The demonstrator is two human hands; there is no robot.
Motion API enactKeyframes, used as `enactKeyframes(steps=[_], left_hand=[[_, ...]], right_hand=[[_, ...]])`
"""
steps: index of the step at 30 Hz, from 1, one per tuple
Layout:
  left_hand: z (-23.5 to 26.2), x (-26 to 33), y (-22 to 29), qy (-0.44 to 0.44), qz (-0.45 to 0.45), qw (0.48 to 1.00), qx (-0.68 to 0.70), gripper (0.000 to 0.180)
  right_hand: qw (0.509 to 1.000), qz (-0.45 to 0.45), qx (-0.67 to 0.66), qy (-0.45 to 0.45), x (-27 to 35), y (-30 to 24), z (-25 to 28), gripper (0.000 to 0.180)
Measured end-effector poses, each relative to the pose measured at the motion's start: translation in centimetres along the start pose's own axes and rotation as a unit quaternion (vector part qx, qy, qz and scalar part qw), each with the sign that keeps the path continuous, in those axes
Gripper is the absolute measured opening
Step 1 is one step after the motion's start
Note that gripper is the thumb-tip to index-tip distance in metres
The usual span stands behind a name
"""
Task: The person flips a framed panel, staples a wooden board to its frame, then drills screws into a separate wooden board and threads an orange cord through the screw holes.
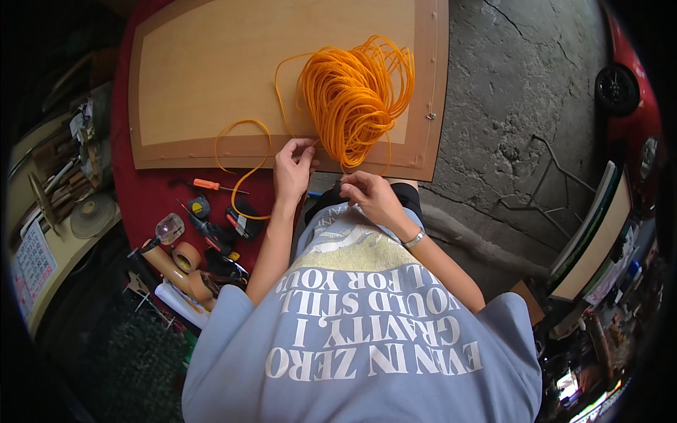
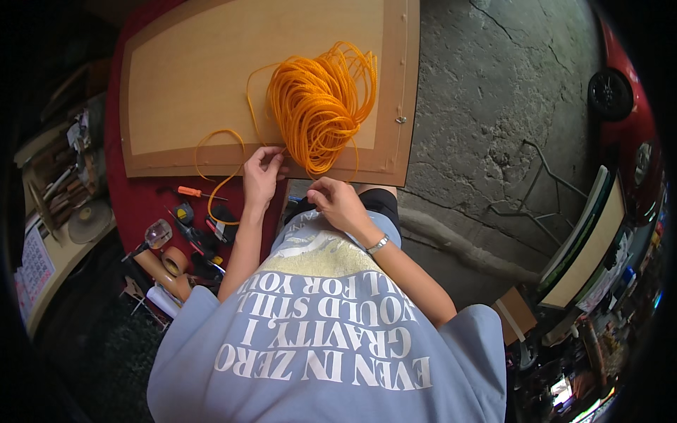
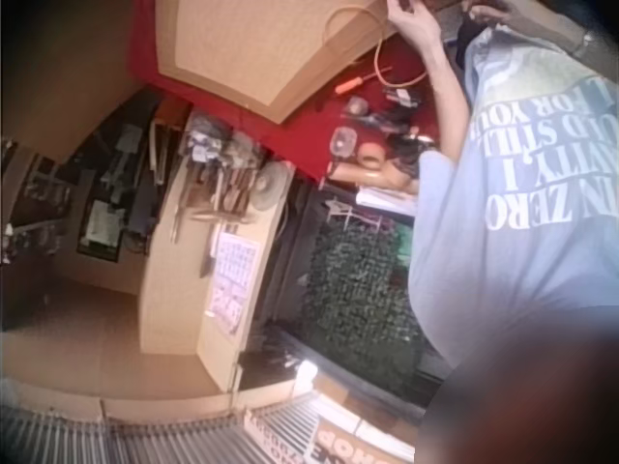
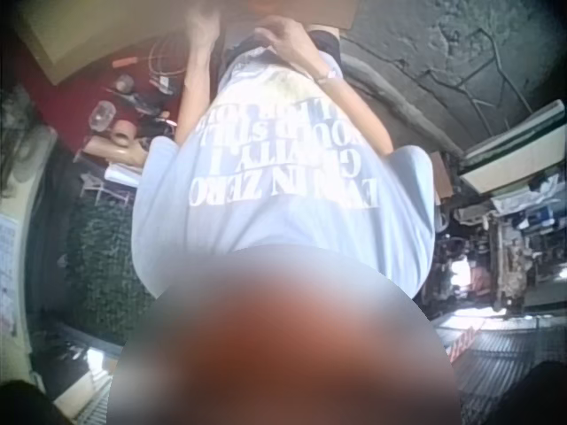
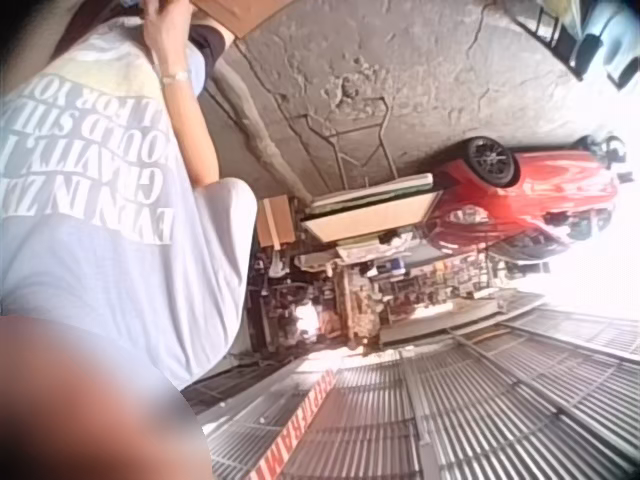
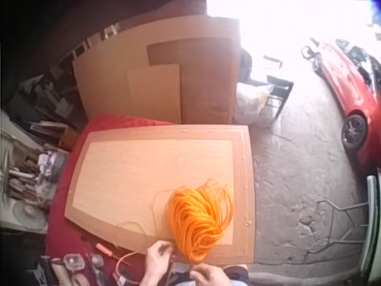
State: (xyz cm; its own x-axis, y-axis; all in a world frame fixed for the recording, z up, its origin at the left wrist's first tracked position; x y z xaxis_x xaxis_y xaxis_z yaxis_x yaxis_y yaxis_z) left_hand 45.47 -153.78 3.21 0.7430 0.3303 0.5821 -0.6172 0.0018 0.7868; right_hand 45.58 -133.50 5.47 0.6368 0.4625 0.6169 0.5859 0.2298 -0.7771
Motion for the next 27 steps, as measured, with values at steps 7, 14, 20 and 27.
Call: enactKeyframes(steps=[7,14,20,27], left_hand=[[-1.1,-1.8,1.2,-0.063,-0.026,0.997,-0.046,0.015],[1.3,-0.3,0.5,-0.052,-0.055,0.985,-0.156,0.017],[4.1,0.6,0.4,-0.049,-0.064,0.981,-0.179,0.021],[2.6,-0.2,0.7,-0.066,-0.089,0.979,-0.173,0.020]], right_hand=[[0.979,0.103,0.083,0.155,-0.6,-3.7,7.8,0.018],[0.947,0.120,0.166,0.247,-2.5,-3.6,12.9,0.015],[0.933,0.188,0.174,0.254,-2.3,-3.7,9.7,0.011],[0.855,0.356,0.295,0.235,-5.2,-9.3,8.9,0.012]])
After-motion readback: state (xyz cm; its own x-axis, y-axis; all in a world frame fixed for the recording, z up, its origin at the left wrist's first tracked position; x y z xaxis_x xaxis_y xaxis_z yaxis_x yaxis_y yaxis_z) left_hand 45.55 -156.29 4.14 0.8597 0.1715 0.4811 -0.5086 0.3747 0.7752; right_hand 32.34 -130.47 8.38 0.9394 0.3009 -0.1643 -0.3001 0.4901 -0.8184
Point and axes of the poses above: each hand's wrist, its own x-axis away from the middle knuckle, its own z-axis out of the back of the hand, y = z × x, the point moved 3 cm from there along -x, towards the middle knuckle, and after that the axes turned 3 degrees about x, right-handed, at the moved point
